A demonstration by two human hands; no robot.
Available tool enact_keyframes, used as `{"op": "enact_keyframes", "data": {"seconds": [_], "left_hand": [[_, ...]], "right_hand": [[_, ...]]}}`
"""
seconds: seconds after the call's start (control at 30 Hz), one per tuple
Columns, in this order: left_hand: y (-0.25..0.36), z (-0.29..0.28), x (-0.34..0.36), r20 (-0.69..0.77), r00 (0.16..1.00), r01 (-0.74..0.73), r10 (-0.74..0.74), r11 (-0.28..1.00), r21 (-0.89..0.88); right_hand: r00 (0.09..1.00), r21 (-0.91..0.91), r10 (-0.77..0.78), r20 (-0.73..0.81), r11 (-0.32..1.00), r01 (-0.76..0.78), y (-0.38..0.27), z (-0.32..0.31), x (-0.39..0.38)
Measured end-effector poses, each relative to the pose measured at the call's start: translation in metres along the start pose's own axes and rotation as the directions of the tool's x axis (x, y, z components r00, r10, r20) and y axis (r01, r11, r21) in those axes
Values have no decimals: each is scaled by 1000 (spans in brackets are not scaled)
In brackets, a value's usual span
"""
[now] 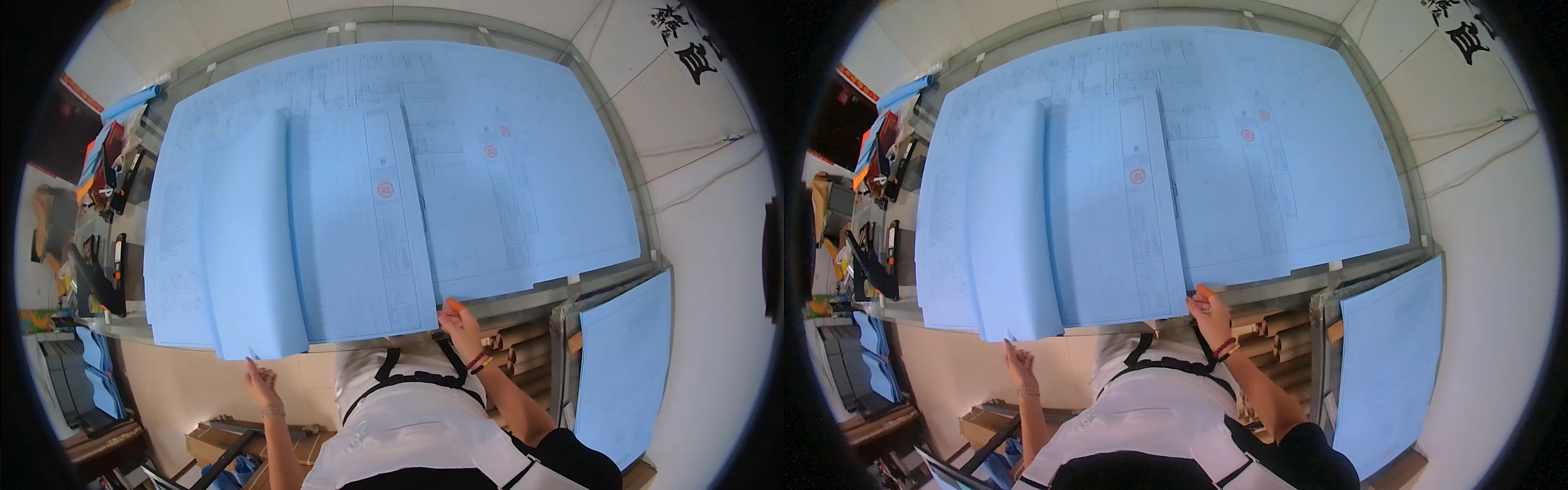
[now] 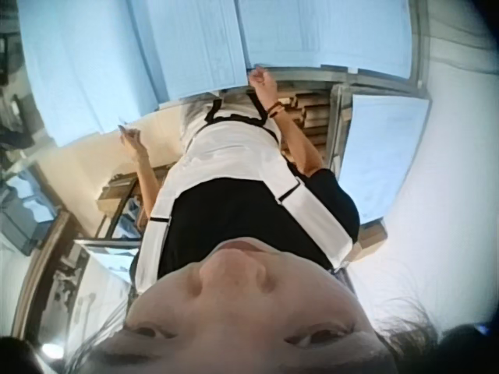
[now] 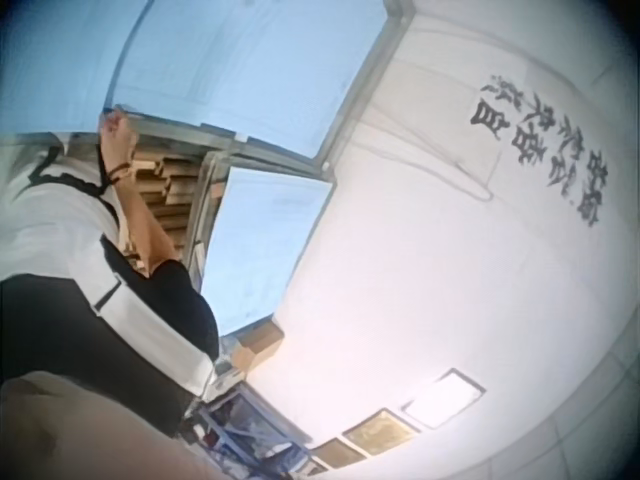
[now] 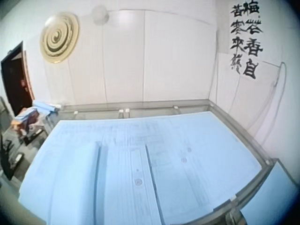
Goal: The person folds large blue blueprint sheets on a glass table. They smooth the sheets, fold them in half multiple times, and align the edges. Another person briefly appears and hands over a document near the end.
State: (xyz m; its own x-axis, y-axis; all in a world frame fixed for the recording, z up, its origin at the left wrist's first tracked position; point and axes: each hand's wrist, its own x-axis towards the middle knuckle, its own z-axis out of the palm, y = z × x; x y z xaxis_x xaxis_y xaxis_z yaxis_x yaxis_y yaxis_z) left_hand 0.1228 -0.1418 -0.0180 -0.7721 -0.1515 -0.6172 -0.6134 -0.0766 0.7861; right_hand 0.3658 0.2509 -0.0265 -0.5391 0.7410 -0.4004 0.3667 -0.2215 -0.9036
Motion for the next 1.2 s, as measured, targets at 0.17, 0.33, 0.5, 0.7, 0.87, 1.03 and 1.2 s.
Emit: {"op": "enact_keyframes", "data": {"seconds": [0.17, 0.33, 0.5, 0.7, 0.87, 1.03, 1.2], "left_hand": [[1, 35, -4, 162, 985, 110, -51, 918, -381], [7, 40, 24, 141, 987, 4, 76, 869, -495], [48, 78, -40, 91, 840, -522, 535, 843, -131], [27, 126, -95, 574, 115, -908, 811, -148, 392], [1, 166, -105, 898, 34, -968, 439, -210, 139], [-27, 179, -100, 964, 36, -958, 262, -264, 108], [-27, 161, -99, 961, 97, -984, 261, -121, 132]], "right_hand": [[995, 93, 70, 66, 993, -75, -17, 20, 7], [993, -57, 66, 97, 996, -61, -16, 22, 19], [994, -154, -75, 80, 984, 87, 4, 16, 26], [995, -136, -50, 92, 989, 63, -7, 15, 27], [975, 173, 180, 130, 964, -201, 0, 11, 35], [924, 411, 226, 309, 844, -345, -33, 8, 32], [936, 275, 162, 312, 928, -253, -33, 12, 41]]}}
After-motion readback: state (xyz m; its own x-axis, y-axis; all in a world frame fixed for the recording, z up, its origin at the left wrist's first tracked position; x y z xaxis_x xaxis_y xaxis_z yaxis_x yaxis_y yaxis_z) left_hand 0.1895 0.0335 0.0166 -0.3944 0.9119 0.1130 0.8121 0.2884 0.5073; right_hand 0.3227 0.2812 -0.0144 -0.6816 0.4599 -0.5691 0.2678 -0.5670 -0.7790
